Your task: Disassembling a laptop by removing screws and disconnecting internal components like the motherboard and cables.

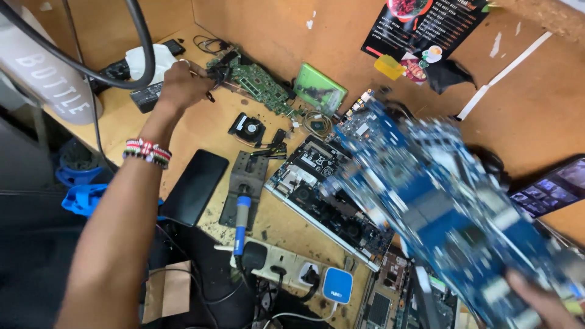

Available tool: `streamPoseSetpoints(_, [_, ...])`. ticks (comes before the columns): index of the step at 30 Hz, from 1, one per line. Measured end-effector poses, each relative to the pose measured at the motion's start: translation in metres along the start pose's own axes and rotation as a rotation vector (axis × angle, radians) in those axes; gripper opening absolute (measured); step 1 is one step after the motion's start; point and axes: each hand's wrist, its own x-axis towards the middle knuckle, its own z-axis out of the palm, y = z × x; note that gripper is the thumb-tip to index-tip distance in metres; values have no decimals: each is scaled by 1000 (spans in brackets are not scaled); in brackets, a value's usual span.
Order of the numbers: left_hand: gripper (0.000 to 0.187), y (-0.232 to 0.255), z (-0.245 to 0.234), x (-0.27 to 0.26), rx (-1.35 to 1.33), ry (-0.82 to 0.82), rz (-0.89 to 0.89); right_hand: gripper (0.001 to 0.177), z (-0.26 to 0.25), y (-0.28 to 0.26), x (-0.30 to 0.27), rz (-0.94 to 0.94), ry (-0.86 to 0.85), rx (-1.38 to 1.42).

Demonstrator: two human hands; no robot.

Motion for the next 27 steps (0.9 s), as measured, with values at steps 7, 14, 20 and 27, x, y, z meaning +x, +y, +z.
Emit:
streamPoseSetpoints(7, [13, -41, -8, -55, -462, 88, 166, 49, 116, -47, 101, -54, -345, 677])
streamPoseSetpoints(14, [21, -32, -32, -182, -487, 313, 203, 31, 223, -172, 170, 617, -452, 1305])
streamPoseSetpoints(20, [26, -57, -18, -270, -291, 416, 262, 24, 345, -177, 230, 484, -593, 1312])
streamPoseSetpoints(27, [26, -73, -14, -325, -191, 353, 40, 44, 411, -189, 245, 513, -710, 1241])
